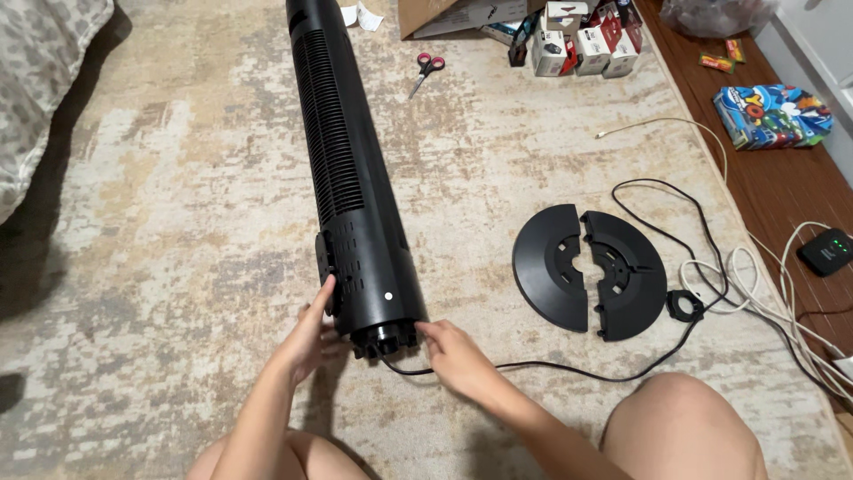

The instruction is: The person sits on the floor and assembles a black tower fan, attaching the round base plate and base cover to the bottom of the fan body, handling the power cable and removing packaging around the parts. The clip ends while the base pieces are still being fitted.

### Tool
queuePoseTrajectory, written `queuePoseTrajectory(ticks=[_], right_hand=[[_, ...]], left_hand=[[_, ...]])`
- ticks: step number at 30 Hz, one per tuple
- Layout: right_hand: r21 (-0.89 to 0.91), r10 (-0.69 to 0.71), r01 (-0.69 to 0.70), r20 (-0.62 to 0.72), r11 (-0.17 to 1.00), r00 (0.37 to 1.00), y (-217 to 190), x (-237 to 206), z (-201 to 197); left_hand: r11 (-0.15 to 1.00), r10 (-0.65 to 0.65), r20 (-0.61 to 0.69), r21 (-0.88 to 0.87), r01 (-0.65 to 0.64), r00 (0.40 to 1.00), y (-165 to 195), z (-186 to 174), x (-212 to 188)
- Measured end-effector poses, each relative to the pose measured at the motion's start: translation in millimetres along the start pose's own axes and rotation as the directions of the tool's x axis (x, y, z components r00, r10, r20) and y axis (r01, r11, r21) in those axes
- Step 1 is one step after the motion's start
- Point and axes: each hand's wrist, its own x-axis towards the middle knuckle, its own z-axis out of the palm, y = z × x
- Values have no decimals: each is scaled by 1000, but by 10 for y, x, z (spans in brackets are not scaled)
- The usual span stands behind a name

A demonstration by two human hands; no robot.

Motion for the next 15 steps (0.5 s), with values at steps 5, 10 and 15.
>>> queuePoseTrajectory(ticks=[5, 10, 15], right_hand=[[169, 119, -127, 52, 977, 991, 213, 431, 244], [690, 166, -411, 395, 596, 904, 477, 711, 375], [880, -28, -444, 454, 167, 890, 395, 646, 621]], left_hand=[[944, -104, 201, -287, 160, 974, -154, 74, 51], [900, -65, 202, -411, 145, 977, -392, 195, 262], [950, -89, 157, -282, 131, 984, -489, 159, 501]])
